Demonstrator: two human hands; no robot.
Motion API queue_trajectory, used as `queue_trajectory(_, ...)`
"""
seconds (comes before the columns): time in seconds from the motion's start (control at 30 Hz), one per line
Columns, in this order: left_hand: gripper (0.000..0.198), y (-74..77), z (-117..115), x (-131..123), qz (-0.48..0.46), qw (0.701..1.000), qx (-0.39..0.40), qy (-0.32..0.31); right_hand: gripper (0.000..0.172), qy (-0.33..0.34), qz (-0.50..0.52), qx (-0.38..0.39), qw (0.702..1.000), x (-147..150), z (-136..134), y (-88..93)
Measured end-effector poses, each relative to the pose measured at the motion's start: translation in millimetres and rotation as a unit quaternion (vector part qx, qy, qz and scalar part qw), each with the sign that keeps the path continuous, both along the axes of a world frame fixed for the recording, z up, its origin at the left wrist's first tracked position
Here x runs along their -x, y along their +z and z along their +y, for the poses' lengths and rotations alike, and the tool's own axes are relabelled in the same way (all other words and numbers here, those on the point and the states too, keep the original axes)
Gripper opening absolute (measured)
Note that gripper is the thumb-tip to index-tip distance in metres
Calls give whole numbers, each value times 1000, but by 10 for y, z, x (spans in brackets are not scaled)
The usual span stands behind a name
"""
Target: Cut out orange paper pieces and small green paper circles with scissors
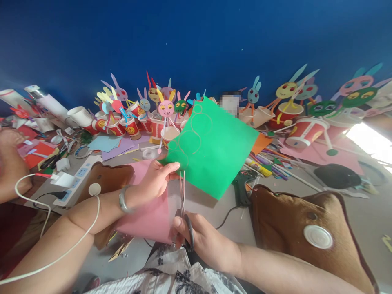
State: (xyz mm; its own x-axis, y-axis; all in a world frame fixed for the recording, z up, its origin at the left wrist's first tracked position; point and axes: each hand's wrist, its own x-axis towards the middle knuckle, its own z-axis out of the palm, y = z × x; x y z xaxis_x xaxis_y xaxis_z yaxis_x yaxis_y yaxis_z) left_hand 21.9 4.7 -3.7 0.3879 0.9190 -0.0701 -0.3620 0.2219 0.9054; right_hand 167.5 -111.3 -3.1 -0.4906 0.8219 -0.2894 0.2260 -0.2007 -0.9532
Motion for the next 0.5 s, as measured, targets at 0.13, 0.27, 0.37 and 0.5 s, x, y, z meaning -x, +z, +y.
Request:
queue_trajectory(0.13, 26, -10, 23, 4, -14, 1000, 0, 3, 64, 4, -1, 6, 1000, -1, 0, -5)
queue_trajectory(0.27, 25, -18, 1, -13, -32, 999, 4, 2, 64, -3, -7, -11, 1000, 4, -5, -25)
queue_trajectory(0.37, 22, -42, -45, -35, -49, 999, 5, -3, 63, -14, -16, -31, 999, 4, -7, -43)
queue_trajectory(0.5, 24, -94, -95, -52, -49, 999, 13, -1, 59, -28, -34, -65, 997, -2, 3, -73)
